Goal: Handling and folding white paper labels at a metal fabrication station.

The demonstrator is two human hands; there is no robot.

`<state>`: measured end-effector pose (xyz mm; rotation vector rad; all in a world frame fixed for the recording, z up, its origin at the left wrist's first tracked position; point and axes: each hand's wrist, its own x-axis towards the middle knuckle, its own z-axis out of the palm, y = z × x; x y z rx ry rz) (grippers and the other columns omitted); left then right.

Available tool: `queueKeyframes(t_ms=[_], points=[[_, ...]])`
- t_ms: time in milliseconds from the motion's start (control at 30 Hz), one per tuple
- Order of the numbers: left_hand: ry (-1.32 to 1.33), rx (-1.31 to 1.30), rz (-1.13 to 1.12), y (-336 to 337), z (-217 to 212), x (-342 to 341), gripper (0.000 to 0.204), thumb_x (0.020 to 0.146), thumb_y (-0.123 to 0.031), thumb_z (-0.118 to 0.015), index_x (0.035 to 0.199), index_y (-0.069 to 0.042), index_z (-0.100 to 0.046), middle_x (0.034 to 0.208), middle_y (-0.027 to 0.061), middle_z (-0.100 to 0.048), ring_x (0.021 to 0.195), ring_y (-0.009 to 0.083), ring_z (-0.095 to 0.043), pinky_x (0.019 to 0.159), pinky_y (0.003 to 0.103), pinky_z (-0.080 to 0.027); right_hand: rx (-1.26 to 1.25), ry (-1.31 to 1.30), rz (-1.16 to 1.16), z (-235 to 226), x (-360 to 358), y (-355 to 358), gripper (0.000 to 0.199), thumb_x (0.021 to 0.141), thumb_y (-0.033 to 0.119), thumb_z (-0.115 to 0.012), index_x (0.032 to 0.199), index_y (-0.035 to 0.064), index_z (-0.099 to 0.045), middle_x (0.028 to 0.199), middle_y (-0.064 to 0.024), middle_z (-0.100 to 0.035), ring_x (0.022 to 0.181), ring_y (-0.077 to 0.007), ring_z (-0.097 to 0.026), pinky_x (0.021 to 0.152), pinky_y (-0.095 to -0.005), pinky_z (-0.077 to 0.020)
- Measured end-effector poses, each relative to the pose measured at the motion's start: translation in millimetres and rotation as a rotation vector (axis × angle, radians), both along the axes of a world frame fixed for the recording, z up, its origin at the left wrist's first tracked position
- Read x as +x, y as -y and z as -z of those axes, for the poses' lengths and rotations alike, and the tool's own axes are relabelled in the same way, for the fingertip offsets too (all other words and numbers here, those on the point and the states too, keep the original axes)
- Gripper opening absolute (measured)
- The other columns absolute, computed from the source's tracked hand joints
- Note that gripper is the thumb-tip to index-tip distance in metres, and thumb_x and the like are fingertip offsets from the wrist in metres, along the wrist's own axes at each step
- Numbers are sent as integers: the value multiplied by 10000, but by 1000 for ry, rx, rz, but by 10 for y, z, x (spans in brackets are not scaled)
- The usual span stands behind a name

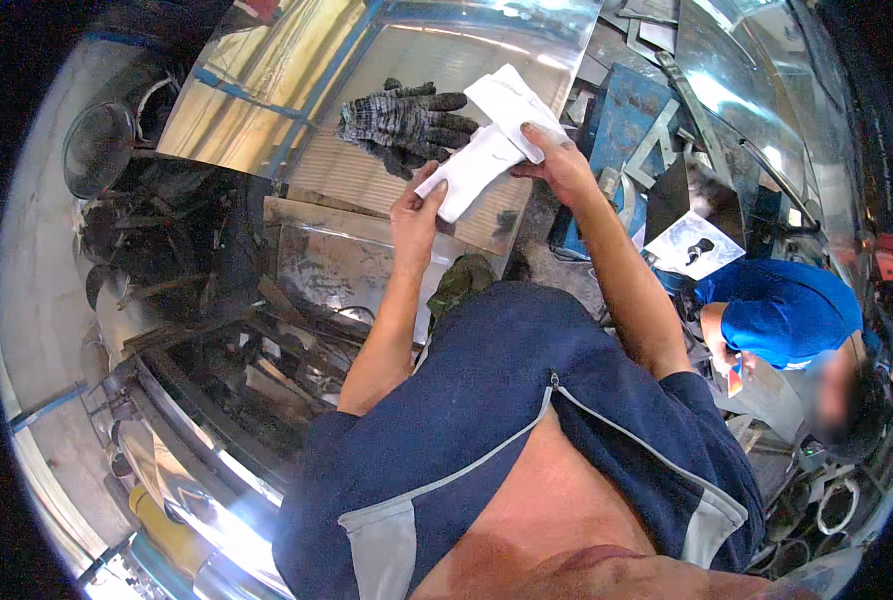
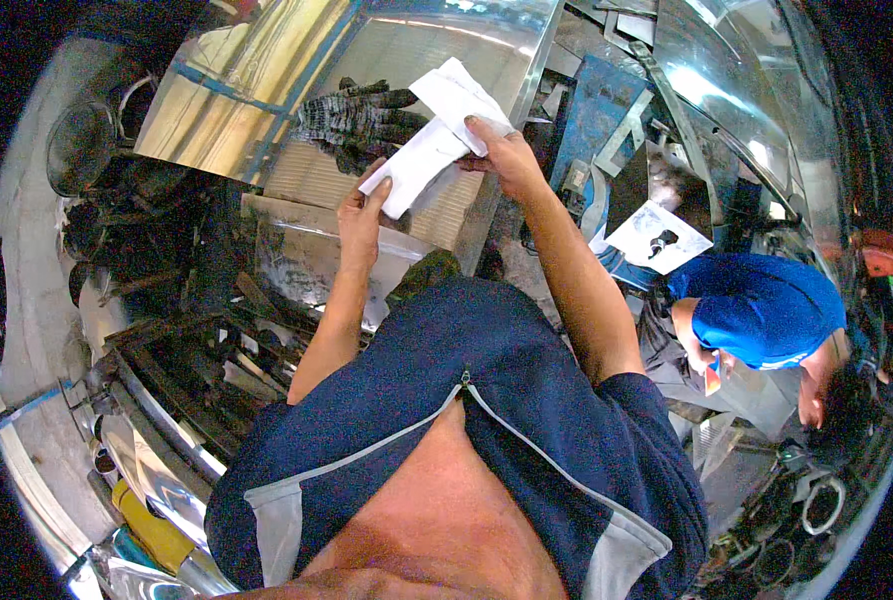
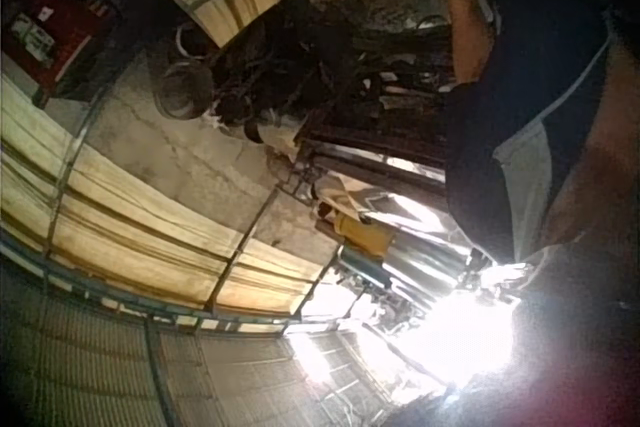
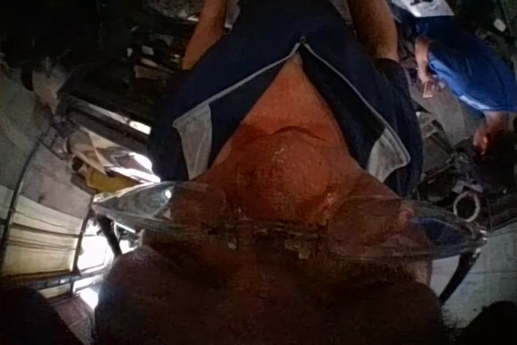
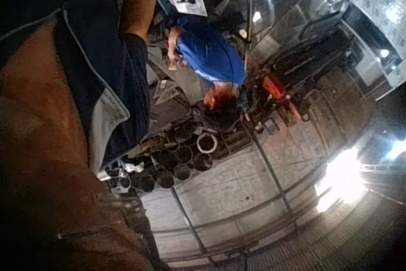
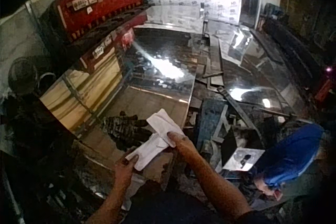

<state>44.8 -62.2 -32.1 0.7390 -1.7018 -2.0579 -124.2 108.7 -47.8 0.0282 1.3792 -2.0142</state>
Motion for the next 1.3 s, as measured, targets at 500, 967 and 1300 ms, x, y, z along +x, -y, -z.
queueKeyframes(t_ms=[500, 967, 1300], points=[[11, -667, 221, 2, 40, 158, 223, 830, -173, -717, 1042, -109, -746, 1465, 103, -439, 1422, 322, -261, 1098, 376, -311, -208, 118, -92, -152, -51, 161, 435, 934, 288, -601, 1282, 42, -509, 1129, -142, -657, 976, -295, -665, 764, -378, -540], [107, -873, 12, -122, 43, 214, 237, 861, -213, -702, 935, 11, -722, 1506, 102, -373, 1419, 322, -251, 1100, 371, -291, -123, -64, -154, -116, -182, 214, 449, 922, 282, -619, 1203, -60, -542, 1049, -200, -669, 891, -275, -679, 774, -357, -565], [174, -929, -126, 212, 436, -36, 249, 854, -268, -695, 1031, -94, -721, 1106, 71, -683, 1167, 282, -545, 1034, 421, -326, -132, -7, 32, -107, -151, 260, 425, 912, 241, -633, 1210, -46, -534, 1042, -177, -674, 881, -268, -680, 765, -337, -565]])
